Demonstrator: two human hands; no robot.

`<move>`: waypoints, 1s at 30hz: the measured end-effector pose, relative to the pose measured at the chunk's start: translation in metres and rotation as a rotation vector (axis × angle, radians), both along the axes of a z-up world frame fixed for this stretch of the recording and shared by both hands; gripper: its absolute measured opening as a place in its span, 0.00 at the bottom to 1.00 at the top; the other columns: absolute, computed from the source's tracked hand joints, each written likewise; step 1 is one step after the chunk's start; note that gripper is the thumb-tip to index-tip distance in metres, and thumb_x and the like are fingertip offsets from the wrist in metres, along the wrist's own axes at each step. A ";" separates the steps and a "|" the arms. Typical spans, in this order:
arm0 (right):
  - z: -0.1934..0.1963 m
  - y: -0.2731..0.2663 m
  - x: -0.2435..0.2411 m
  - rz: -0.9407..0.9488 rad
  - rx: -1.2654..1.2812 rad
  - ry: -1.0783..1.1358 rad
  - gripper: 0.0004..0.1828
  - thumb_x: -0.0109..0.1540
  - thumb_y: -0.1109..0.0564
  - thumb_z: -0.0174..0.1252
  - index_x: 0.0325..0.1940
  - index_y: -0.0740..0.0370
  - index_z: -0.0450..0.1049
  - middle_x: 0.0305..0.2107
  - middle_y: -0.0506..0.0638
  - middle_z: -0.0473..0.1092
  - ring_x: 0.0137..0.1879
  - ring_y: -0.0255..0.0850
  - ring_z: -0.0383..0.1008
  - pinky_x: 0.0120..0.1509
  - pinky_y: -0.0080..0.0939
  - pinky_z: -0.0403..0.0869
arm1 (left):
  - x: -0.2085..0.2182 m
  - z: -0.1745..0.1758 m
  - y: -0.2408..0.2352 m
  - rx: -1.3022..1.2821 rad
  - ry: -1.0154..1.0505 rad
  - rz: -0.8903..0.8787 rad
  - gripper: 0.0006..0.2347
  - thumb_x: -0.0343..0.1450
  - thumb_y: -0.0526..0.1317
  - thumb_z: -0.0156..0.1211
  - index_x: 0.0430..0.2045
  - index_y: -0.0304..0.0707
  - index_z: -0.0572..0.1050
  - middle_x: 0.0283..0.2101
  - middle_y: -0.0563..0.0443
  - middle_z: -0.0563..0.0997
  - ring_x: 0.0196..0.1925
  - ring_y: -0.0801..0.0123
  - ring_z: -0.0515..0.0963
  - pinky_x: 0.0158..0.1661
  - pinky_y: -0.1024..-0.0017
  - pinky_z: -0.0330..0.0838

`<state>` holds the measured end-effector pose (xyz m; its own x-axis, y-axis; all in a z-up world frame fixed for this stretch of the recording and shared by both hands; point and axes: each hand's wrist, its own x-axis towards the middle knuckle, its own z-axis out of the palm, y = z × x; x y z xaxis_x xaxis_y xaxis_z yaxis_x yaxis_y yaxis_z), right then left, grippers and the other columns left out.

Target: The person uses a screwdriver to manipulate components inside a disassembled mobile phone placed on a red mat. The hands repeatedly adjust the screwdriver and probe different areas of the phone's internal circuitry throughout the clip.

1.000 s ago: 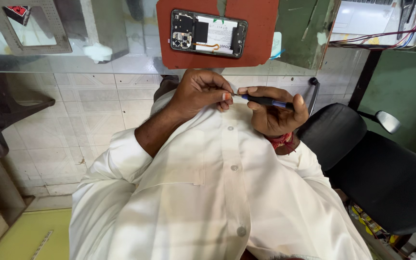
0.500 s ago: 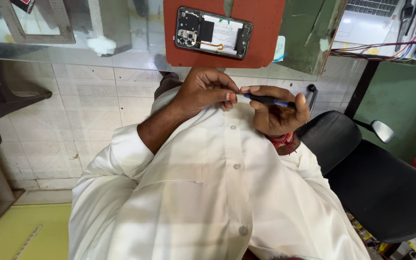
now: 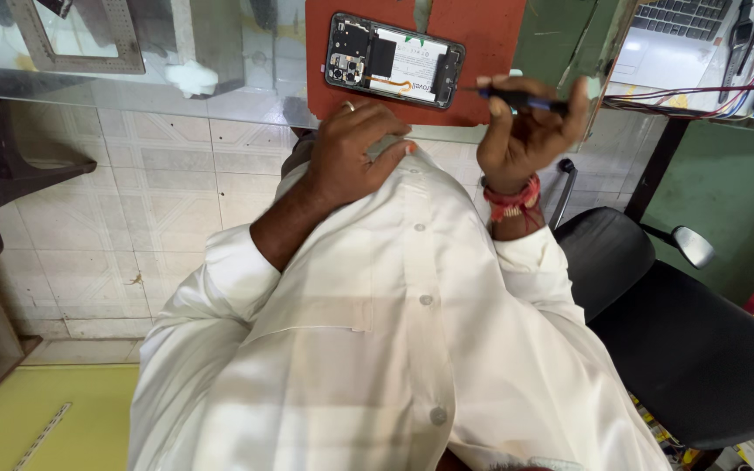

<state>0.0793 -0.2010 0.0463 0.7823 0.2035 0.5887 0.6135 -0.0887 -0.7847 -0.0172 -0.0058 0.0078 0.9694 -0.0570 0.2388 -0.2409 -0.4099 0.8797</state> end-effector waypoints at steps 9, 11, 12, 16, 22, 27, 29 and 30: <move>-0.006 0.007 0.013 0.029 -0.131 0.009 0.40 0.74 0.71 0.54 0.81 0.51 0.40 0.49 0.61 0.73 0.52 0.47 0.81 0.54 0.39 0.82 | 0.015 0.003 0.022 0.436 -0.204 0.088 0.12 0.73 0.39 0.72 0.45 0.30 0.80 0.54 0.45 0.80 0.58 0.55 0.75 0.59 0.55 0.67; -0.008 0.006 0.013 0.037 -0.139 0.016 0.40 0.74 0.71 0.55 0.81 0.51 0.41 0.50 0.61 0.72 0.52 0.47 0.81 0.54 0.39 0.82 | 0.016 -0.001 0.024 0.439 -0.225 0.084 0.13 0.73 0.39 0.72 0.47 0.29 0.80 0.56 0.44 0.80 0.58 0.55 0.75 0.59 0.55 0.67; -0.009 0.006 0.013 0.038 -0.142 0.021 0.40 0.74 0.71 0.55 0.81 0.51 0.41 0.50 0.61 0.72 0.52 0.47 0.81 0.54 0.39 0.82 | 0.016 -0.002 0.025 0.441 -0.235 0.081 0.14 0.74 0.39 0.72 0.48 0.29 0.80 0.57 0.44 0.80 0.58 0.55 0.75 0.59 0.55 0.67; -0.011 0.004 0.012 0.057 -0.134 0.055 0.41 0.74 0.72 0.55 0.81 0.50 0.40 0.52 0.62 0.71 0.53 0.47 0.81 0.56 0.41 0.84 | 0.015 -0.007 0.026 0.445 -0.250 0.076 0.15 0.72 0.40 0.73 0.49 0.29 0.80 0.57 0.44 0.80 0.58 0.56 0.75 0.59 0.54 0.66; -0.010 0.007 0.014 0.063 -0.156 0.037 0.40 0.73 0.72 0.55 0.81 0.51 0.42 0.52 0.62 0.71 0.56 0.48 0.81 0.53 0.40 0.84 | 0.016 -0.009 0.028 0.468 -0.271 0.076 0.17 0.71 0.42 0.74 0.49 0.29 0.80 0.57 0.45 0.80 0.58 0.57 0.74 0.59 0.55 0.65; -0.010 -0.002 0.020 0.086 -0.315 -0.136 0.39 0.72 0.71 0.58 0.80 0.54 0.46 0.46 0.61 0.76 0.50 0.50 0.83 0.52 0.43 0.82 | 0.015 -0.011 0.028 0.502 -0.299 0.052 0.17 0.72 0.43 0.74 0.49 0.30 0.80 0.58 0.45 0.79 0.59 0.57 0.74 0.59 0.55 0.65; -0.006 -0.005 0.025 0.113 -0.397 -0.219 0.36 0.72 0.70 0.58 0.79 0.56 0.49 0.44 0.61 0.77 0.48 0.50 0.83 0.53 0.44 0.81 | 0.014 -0.012 0.027 0.525 -0.310 0.055 0.17 0.73 0.44 0.73 0.50 0.31 0.80 0.58 0.45 0.79 0.59 0.57 0.74 0.60 0.55 0.65; -0.005 -0.006 0.026 0.134 -0.410 -0.225 0.34 0.72 0.70 0.57 0.78 0.58 0.51 0.45 0.61 0.78 0.49 0.51 0.84 0.53 0.44 0.81 | 0.014 -0.013 0.027 0.536 -0.316 0.058 0.16 0.73 0.44 0.73 0.50 0.32 0.81 0.58 0.45 0.79 0.60 0.57 0.74 0.60 0.55 0.65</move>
<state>0.1056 -0.2073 0.0415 0.5961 0.5446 0.5901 0.7910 -0.2718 -0.5482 -0.0030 0.0210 -0.0049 0.8614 -0.1982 0.4676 -0.4205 -0.7946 0.4379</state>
